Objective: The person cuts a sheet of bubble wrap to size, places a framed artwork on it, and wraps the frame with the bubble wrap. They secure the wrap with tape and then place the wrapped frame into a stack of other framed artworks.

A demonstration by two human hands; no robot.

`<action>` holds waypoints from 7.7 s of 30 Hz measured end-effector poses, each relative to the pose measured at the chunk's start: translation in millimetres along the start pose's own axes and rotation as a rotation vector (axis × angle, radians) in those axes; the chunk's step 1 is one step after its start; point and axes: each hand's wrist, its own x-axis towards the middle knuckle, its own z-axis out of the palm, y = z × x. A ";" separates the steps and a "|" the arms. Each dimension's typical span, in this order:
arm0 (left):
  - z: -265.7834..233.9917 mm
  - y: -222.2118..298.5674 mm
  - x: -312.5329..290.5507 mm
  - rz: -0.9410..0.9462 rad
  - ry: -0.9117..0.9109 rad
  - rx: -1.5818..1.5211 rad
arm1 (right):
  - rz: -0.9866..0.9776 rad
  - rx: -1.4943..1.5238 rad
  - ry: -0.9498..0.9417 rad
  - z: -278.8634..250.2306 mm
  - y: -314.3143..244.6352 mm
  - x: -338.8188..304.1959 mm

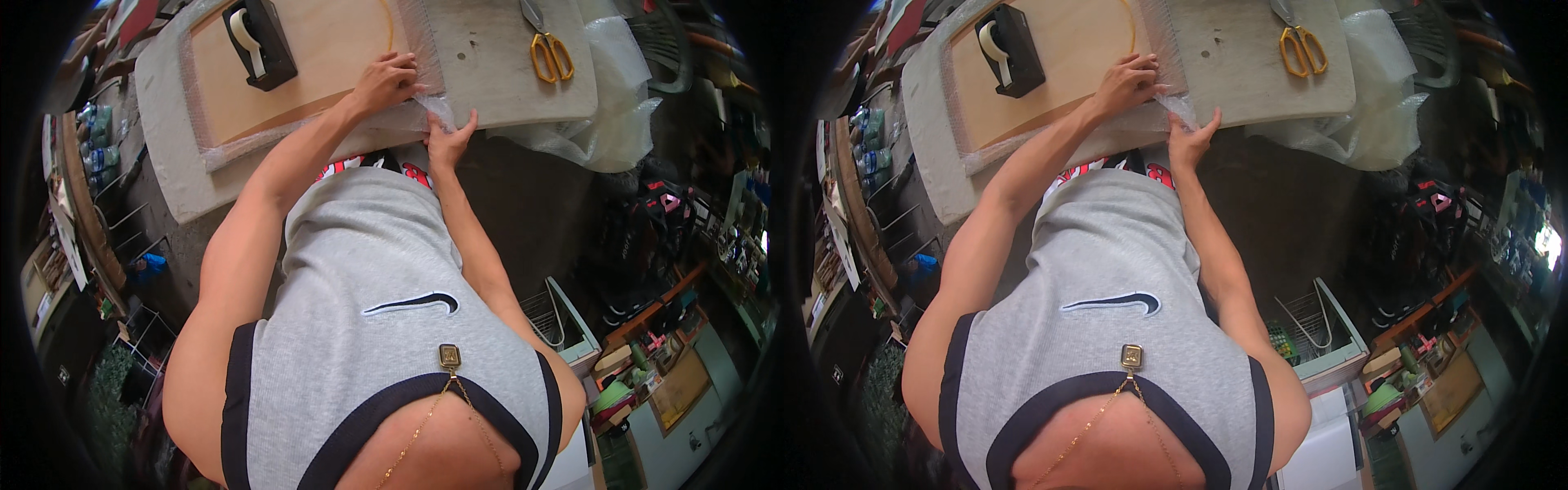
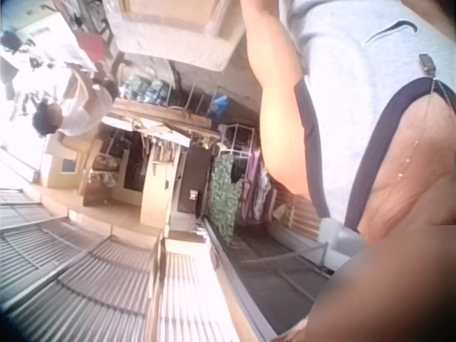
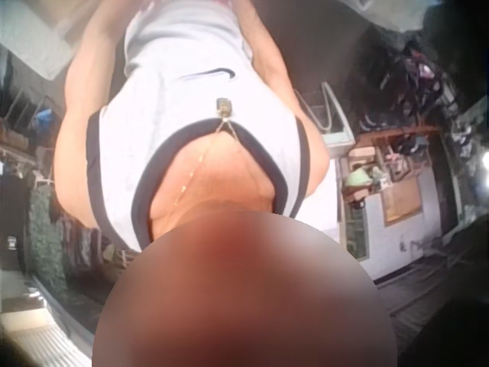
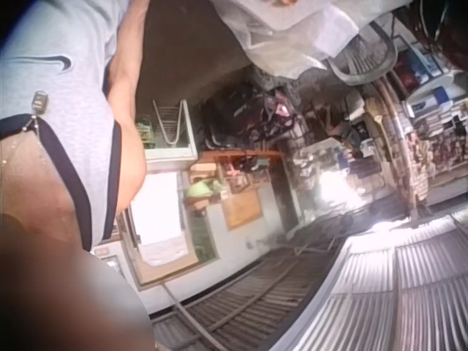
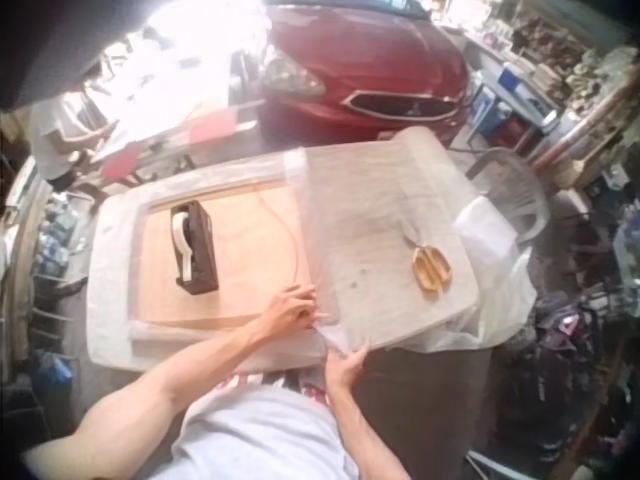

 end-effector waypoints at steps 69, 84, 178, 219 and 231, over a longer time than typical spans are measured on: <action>11.5 13.2 36.0 -0.360 0.152 0.212 | -0.082 -0.437 -0.781 23.6 -74.7 169.4; 2.6 8.3 66.3 -0.445 -0.161 0.281 | -0.682 -0.445 -1.134 77.0 -36.9 -4.0; -156.8 -47.3 -213.8 -0.915 0.814 0.445 | -0.430 -0.547 -0.035 37.3 -46.6 108.5; -271.9 -137.4 -400.3 -1.484 0.350 -0.136 | 0.208 0.038 0.103 2.8 51.1 -9.1; -285.2 -168.7 -418.7 -1.397 0.203 0.064 | 0.173 0.422 -0.134 -9.9 89.4 -51.6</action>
